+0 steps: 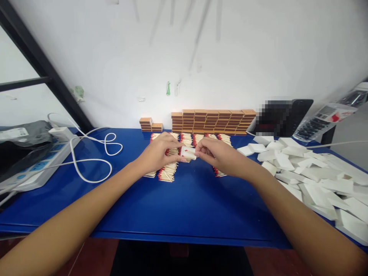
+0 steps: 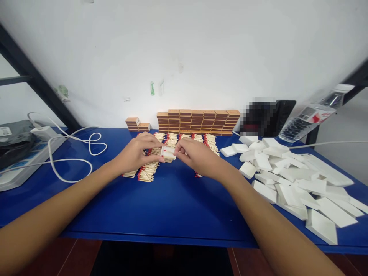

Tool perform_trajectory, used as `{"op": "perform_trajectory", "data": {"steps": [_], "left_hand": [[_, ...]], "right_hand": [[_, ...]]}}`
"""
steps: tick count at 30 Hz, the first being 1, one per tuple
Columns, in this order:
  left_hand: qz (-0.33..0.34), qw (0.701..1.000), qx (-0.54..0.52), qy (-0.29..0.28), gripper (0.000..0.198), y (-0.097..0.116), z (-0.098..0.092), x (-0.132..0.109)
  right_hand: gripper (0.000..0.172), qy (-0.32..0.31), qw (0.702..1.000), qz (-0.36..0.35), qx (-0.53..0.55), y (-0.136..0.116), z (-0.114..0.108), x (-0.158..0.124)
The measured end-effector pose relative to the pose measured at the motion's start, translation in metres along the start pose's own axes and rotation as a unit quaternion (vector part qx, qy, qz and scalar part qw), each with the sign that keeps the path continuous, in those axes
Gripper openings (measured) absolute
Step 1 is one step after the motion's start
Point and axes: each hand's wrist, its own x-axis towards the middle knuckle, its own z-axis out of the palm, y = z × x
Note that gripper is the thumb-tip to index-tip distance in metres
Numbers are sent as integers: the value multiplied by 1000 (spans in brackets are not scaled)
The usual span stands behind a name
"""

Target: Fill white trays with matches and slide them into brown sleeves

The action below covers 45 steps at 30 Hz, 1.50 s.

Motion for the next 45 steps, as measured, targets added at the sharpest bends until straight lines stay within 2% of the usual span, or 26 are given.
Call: {"op": "perform_trajectory", "data": {"steps": [4,8,13,15,17,21,24,33,38,45], "left_hand": [[10,1000,-18,8,36,8,1,1],[5,1000,-15,19,39,5,2,1],[-25,996,28,84,41,-4,1,1],[-42,993,47,105,43,-6,0,1],[-56,990,62,114,43,-8,-2,0],[-65,988,84,115,38,-6,-4,0],[-64,988,88,113,37,-4,-5,1],[-52,987,94,120,38,-3,-6,1],[-54,988,88,115,38,-3,-5,1],[-45,988,96,110,40,-3,-5,2]], "right_hand": [[9,15,999,-16,-31,0,11,0],[8,48,998,-31,-41,-4,11,-1],[14,121,991,-46,-25,-10,5,0],[13,110,993,-43,-32,-9,7,0],[11,71,996,-42,-36,-6,13,0],[10,0,998,-42,-40,0,28,2],[10,-26,998,-51,-37,2,36,4],[7,-6,999,-41,-27,3,41,5],[14,-24,999,-38,-26,3,41,6],[10,-14,999,-42,-29,6,43,6]]}}
